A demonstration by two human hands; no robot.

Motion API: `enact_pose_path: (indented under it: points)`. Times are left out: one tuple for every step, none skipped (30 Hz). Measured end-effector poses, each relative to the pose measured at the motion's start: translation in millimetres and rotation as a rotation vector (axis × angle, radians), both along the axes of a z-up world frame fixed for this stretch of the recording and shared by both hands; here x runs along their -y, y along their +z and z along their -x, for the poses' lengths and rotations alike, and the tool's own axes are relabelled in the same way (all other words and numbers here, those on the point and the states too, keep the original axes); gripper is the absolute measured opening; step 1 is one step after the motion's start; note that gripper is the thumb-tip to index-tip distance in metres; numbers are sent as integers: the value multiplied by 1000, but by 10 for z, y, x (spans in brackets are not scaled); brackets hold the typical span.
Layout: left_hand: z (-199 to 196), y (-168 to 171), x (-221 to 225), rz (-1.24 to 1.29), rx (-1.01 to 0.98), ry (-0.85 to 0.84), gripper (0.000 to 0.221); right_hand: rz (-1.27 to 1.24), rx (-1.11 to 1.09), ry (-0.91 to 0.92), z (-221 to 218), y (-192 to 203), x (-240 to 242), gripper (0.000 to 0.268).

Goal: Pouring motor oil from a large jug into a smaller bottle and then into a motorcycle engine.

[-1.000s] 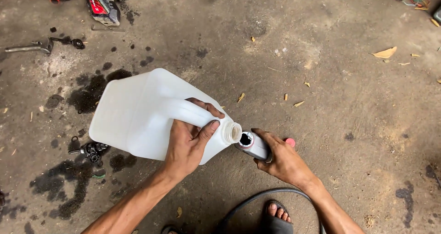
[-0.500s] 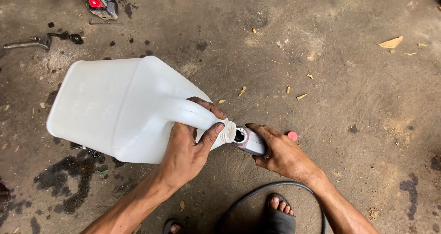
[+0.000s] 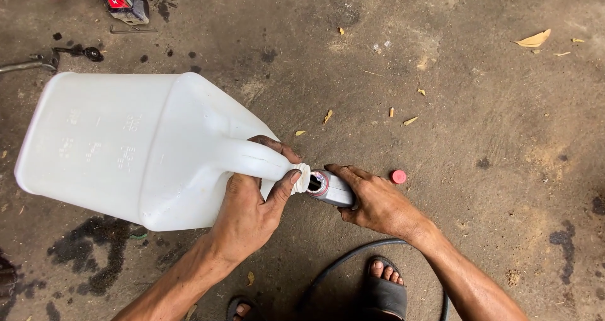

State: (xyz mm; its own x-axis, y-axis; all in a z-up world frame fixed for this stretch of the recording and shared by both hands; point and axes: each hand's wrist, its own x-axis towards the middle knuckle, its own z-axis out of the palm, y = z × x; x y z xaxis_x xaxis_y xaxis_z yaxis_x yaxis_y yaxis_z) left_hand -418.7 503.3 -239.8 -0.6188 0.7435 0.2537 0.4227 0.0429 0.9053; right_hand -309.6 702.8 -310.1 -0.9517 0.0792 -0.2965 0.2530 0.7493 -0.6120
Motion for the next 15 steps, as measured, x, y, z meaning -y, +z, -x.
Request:
enact_pose_path:
  points:
    - [2, 16, 1, 15, -13, 2, 17, 2, -4, 5, 6, -25, -2, 80]
    - [6, 14, 0, 17, -12, 0, 17, 4, -3, 3, 8, -28, 0, 80]
    - [10, 13, 1, 27, -19, -4, 17, 9, 3, 4, 9, -31, 4, 80]
    - [13, 12, 0, 37, -26, -9, 17, 14, 9, 6, 11, -33, 5, 80]
    - [13, 6, 2, 38, -26, -10, 17, 15, 9, 5, 11, -43, 6, 80]
    - [13, -2, 2, 52, -28, -10, 18, 14, 10, 12, 9, -54, 7, 80]
    - [13, -11, 2, 66, -31, -10, 19, 12, 10, 20, 8, -66, 7, 80]
    - [17, -23, 4, 67, -30, -12, 19, 14, 11, 17, 7, -89, 1, 80]
    - [21, -35, 6, 75, -43, -12, 19, 10, 10, 17, 5, -113, -6, 79]
    - [24, -49, 8, 82, -55, -12, 18, 6, 9, 17, 4, -138, -12, 79]
    - [22, -61, 8, 83, -54, -14, 18, 8, 10, 15, 5, -143, -12, 79]
    - [21, -73, 10, 93, -63, -13, 19, 10, 7, 17, 9, -148, -11, 79]
    - [20, -85, 14, 103, -72, -12, 19, 13, 5, 19, 13, -152, -9, 79]
    - [21, -84, 8, 104, -71, -12, 19, 14, 6, 19, 17, -166, -7, 79]
    - [22, -83, 2, 107, -62, -13, 19, 18, 4, 20, 21, -179, -5, 79]
